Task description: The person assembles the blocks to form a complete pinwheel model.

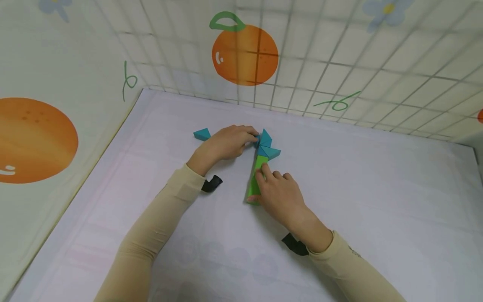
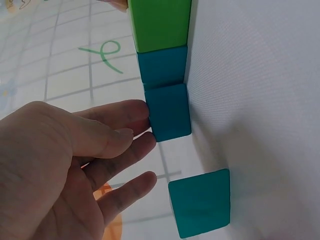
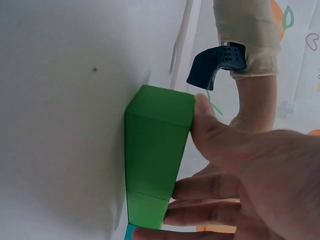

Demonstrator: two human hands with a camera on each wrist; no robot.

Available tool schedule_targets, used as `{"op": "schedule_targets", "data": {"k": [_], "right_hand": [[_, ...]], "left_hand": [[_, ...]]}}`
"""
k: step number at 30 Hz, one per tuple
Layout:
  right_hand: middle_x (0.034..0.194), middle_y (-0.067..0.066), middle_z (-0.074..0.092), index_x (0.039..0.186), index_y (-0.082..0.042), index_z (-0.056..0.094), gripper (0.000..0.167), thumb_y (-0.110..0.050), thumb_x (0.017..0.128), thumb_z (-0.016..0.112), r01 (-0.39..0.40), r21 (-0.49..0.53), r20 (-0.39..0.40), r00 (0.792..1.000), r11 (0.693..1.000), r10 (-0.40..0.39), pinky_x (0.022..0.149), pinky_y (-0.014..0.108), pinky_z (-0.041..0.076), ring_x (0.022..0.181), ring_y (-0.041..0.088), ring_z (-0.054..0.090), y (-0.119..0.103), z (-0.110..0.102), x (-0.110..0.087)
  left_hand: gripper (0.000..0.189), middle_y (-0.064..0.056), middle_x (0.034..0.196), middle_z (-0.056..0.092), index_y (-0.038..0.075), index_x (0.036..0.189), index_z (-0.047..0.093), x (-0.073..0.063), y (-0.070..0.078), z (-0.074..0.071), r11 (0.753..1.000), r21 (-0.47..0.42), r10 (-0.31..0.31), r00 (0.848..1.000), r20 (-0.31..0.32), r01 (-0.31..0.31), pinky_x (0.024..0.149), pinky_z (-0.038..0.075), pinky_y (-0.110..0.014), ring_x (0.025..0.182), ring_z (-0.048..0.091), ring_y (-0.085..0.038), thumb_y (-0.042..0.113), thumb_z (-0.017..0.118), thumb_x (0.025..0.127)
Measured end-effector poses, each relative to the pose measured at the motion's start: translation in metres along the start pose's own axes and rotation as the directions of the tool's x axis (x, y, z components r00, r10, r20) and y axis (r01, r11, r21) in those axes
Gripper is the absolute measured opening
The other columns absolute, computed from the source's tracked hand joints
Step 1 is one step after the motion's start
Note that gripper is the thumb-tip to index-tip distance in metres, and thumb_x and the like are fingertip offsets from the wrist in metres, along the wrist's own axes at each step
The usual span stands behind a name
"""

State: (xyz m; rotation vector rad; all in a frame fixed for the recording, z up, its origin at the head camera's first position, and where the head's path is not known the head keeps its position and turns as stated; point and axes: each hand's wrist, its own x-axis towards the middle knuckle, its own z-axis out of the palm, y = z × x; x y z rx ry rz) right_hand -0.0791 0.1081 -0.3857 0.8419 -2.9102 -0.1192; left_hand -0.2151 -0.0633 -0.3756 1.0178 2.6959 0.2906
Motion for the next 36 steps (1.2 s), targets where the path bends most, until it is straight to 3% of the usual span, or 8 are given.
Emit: {"op": "schedule_targets", "data": {"k": [9,36], "right_hand": [[0.121,0.012,0.060,0.118,-0.004,0.061,0.067,-0.059,0.081,0.068,0.006,-0.007,-0.003,1.000,1.000,-0.006,0.060,0.033,0.049,0.078,0.023,0.066,0.0008,0.0004,0.0005],[0.121,0.011,0.060,0.120,-0.004,0.061,0.068,-0.059,0.081,0.068,0.004,0.006,0.013,1.000,1.000,-0.005,0.064,0.036,0.052,0.082,0.024,0.067,0.0014,-0.0009,0.0011]], "left_hand": [[0.034,-0.003,0.142,0.055,0.007,0.131,0.063,0.0006,0.0015,-0.0007,0.999,0.014,0.029,0.999,-0.021,-0.029,0.116,0.034,-0.038,0.135,0.048,-0.023,0.002,0.051,0.099],[0.036,-0.001,0.144,0.053,0.009,0.131,0.063,0.0019,-0.0032,0.0030,0.998,-0.050,0.023,1.000,-0.015,-0.023,0.117,0.033,-0.036,0.138,0.044,-0.020,0.002,0.044,0.101]]}}
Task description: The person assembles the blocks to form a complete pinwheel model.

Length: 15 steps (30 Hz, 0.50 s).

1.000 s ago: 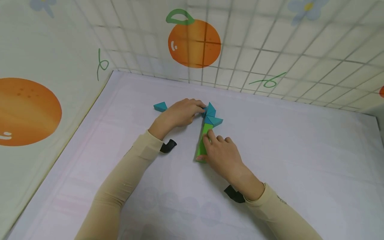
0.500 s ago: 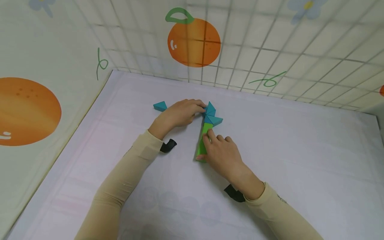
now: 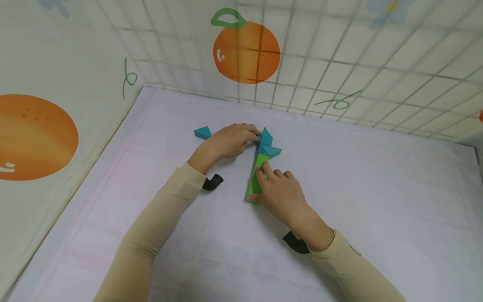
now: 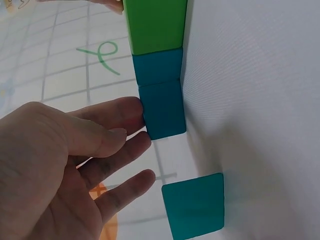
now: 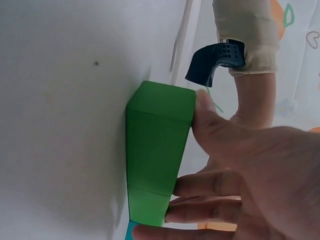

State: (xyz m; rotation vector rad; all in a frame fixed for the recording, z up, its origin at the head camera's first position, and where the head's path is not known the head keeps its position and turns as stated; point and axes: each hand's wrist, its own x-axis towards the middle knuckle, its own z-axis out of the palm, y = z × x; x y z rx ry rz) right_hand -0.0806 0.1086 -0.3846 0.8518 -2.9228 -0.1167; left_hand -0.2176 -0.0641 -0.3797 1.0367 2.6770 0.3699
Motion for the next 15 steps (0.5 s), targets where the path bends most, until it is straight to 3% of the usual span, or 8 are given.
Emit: {"op": "schedule_targets", "data": {"k": [6,12,15], "right_hand": [[0.124,0.012,0.059,0.121,-0.004,0.061,0.068,-0.058,0.081,0.069,-0.012,0.022,0.023,1.000,1.000,0.012,0.069,0.038,0.054,0.085,0.026,0.068,-0.001,0.001,-0.002],[0.119,0.012,0.059,0.116,-0.003,0.061,0.066,-0.057,0.080,0.071,-0.007,0.023,-0.003,1.000,1.000,0.007,0.065,0.037,0.052,0.081,0.025,0.067,-0.003,0.002,-0.002],[0.118,0.012,0.059,0.115,-0.002,0.061,0.066,-0.057,0.080,0.071,-0.007,0.023,-0.009,1.000,1.000,0.007,0.065,0.038,0.053,0.080,0.025,0.067,-0.003,0.001,0.000]], "left_hand": [[0.038,0.000,0.145,0.052,0.010,0.132,0.062,-0.001,-0.003,-0.003,0.999,-0.046,-0.006,1.000,0.006,0.007,0.117,0.032,-0.036,0.140,0.042,-0.020,0.001,0.043,0.101],[0.035,-0.007,0.135,0.060,0.006,0.128,0.065,-0.010,-0.024,-0.023,0.990,-0.142,-0.013,0.992,-0.125,-0.005,0.110,0.041,-0.037,0.127,0.054,-0.024,0.000,0.045,0.100],[0.030,-0.009,0.126,0.064,0.004,0.126,0.066,-0.020,-0.040,-0.035,0.983,-0.181,-0.071,0.986,-0.154,0.043,0.103,0.046,-0.037,0.116,0.058,-0.024,0.006,0.050,0.100]]}}
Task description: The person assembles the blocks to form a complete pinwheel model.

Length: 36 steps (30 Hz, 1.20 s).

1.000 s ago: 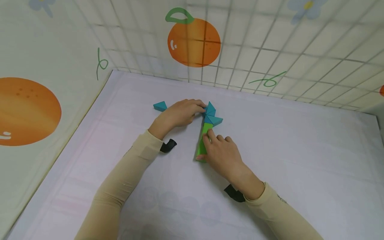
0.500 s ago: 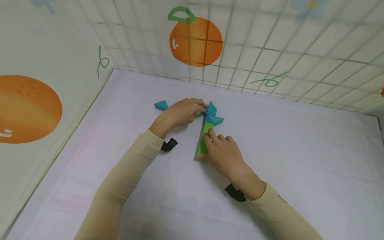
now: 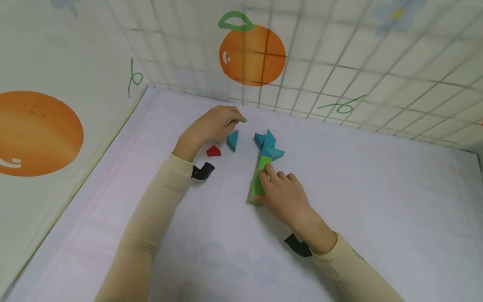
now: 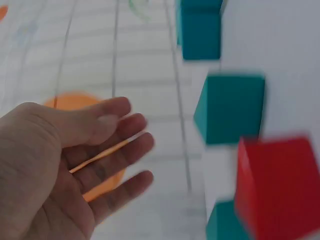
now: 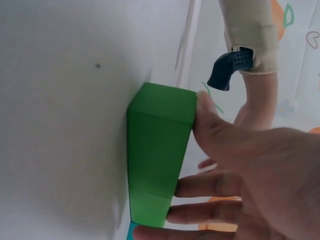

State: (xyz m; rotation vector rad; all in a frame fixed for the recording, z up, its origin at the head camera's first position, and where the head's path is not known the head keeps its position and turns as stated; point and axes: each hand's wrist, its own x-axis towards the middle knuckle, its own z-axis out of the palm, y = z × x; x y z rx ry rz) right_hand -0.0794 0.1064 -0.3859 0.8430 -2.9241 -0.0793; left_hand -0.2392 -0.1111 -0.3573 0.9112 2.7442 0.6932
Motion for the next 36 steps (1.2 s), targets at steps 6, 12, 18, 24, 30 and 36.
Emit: {"op": "schedule_targets", "data": {"k": [6,12,18,24,30,36], "right_hand": [[0.122,0.013,0.058,0.119,-0.002,0.060,0.068,-0.057,0.080,0.070,0.000,0.000,0.013,1.000,1.000,0.000,0.065,0.037,0.053,0.081,0.024,0.067,0.001,0.000,0.001],[0.123,0.013,0.058,0.120,-0.002,0.059,0.068,-0.057,0.081,0.069,-0.004,0.003,0.020,1.000,1.000,0.004,0.064,0.037,0.052,0.081,0.024,0.067,0.001,-0.001,0.000],[0.124,0.013,0.058,0.122,-0.002,0.059,0.068,-0.057,0.082,0.068,-0.005,0.000,0.034,0.999,1.000,0.005,0.065,0.037,0.053,0.082,0.024,0.067,0.002,-0.001,0.000],[0.123,0.013,0.058,0.121,-0.002,0.059,0.067,-0.057,0.082,0.068,0.001,0.003,0.033,0.999,1.000,-0.001,0.063,0.037,0.052,0.081,0.024,0.067,0.002,-0.001,0.000],[0.124,0.014,0.058,0.122,-0.002,0.059,0.068,-0.056,0.082,0.068,0.005,0.010,0.030,1.000,1.000,-0.005,0.062,0.037,0.052,0.080,0.024,0.066,0.002,-0.001,0.000],[0.127,0.016,0.056,0.126,-0.002,0.058,0.069,-0.056,0.083,0.068,0.000,0.021,0.052,0.999,1.000,-0.001,0.065,0.038,0.054,0.084,0.025,0.067,0.002,-0.001,0.000]], "left_hand": [[0.031,-0.010,0.124,0.066,0.006,0.128,0.065,-0.009,-0.024,-0.014,0.993,-0.021,-0.118,0.991,0.055,0.120,0.100,0.047,-0.040,0.112,0.058,-0.025,0.014,0.059,0.098],[0.041,-0.008,0.112,0.069,0.012,0.131,0.064,-0.011,-0.026,-0.015,0.983,-0.033,-0.175,0.970,0.169,0.183,0.090,0.050,-0.037,0.103,0.060,-0.022,0.022,0.069,0.092],[0.053,-0.010,0.116,0.067,0.015,0.133,0.062,-0.008,-0.019,-0.008,0.975,-0.017,-0.211,0.954,0.211,0.220,0.094,0.049,-0.040,0.106,0.059,-0.024,0.030,0.078,0.084],[0.066,-0.008,0.117,0.067,0.013,0.132,0.062,-0.003,-0.008,0.005,0.965,0.121,-0.252,0.947,0.200,0.231,0.095,0.049,-0.041,0.107,0.060,-0.022,0.048,0.079,0.078],[0.058,-0.009,0.118,0.065,0.012,0.132,0.061,-0.001,-0.002,0.010,0.972,0.104,-0.227,0.952,0.205,0.209,0.094,0.050,-0.038,0.104,0.059,-0.023,0.027,0.082,0.080],[0.052,-0.005,0.130,0.061,0.013,0.133,0.061,-0.001,-0.001,0.009,0.982,0.035,-0.190,0.961,0.203,0.187,0.093,0.052,-0.038,0.108,0.060,-0.024,0.011,0.077,0.083]]}}
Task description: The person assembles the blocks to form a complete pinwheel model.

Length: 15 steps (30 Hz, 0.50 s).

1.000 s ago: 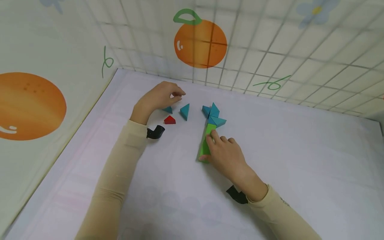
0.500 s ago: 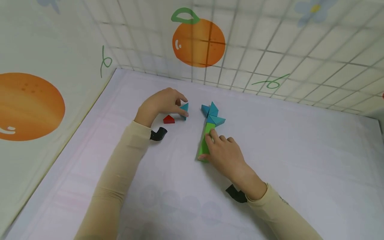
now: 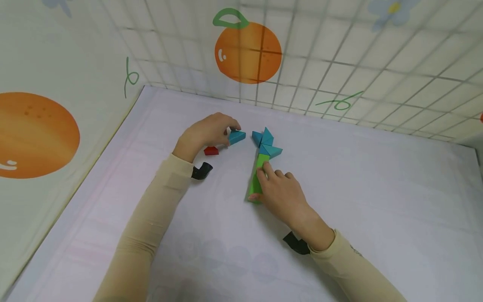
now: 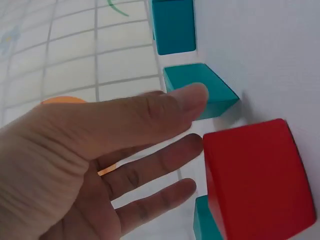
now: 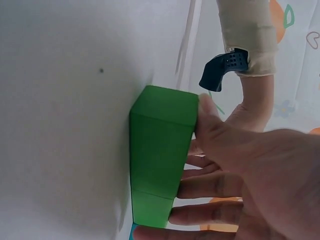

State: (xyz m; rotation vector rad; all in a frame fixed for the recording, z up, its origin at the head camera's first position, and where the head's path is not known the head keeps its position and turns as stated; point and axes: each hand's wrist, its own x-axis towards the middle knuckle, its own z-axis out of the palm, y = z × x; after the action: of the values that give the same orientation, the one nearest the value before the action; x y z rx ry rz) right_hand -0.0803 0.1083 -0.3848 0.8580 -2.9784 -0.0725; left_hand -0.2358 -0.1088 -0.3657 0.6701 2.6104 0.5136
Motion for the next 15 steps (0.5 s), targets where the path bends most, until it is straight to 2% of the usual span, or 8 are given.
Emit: {"op": "schedule_targets", "data": {"k": [3,7,15], "right_hand": [[0.126,0.015,0.056,0.126,-0.002,0.058,0.069,-0.056,0.083,0.067,-0.001,-0.001,0.000,1.000,1.000,0.001,0.065,0.038,0.054,0.083,0.025,0.067,-0.0002,-0.0002,0.0001],[0.125,0.015,0.057,0.125,-0.002,0.058,0.069,-0.056,0.083,0.068,-0.001,-0.006,-0.005,1.000,1.000,0.001,0.064,0.037,0.053,0.081,0.024,0.067,-0.0004,0.0000,0.0001],[0.125,0.015,0.057,0.125,-0.002,0.058,0.070,-0.056,0.082,0.069,0.000,-0.009,-0.022,1.000,1.000,0.000,0.061,0.035,0.052,0.078,0.023,0.065,-0.0003,0.0007,0.0004]], "left_hand": [[0.048,-0.003,0.128,0.061,0.016,0.129,0.064,-0.0012,0.0010,-0.0020,1.000,0.017,0.007,1.000,-0.024,-0.007,0.093,0.051,-0.038,0.108,0.059,-0.023,0.015,0.078,0.083],[0.037,-0.004,0.117,0.065,0.015,0.119,0.071,-0.0023,0.0050,-0.0052,0.997,0.074,0.014,0.999,-0.051,-0.010,0.093,0.049,-0.038,0.105,0.058,-0.022,0.022,0.079,0.084],[0.031,-0.006,0.112,0.067,0.011,0.115,0.074,0.0000,0.0078,-0.0044,0.993,0.120,0.004,0.999,-0.052,0.002,0.090,0.051,-0.036,0.100,0.061,-0.021,0.016,0.078,0.084]]}}
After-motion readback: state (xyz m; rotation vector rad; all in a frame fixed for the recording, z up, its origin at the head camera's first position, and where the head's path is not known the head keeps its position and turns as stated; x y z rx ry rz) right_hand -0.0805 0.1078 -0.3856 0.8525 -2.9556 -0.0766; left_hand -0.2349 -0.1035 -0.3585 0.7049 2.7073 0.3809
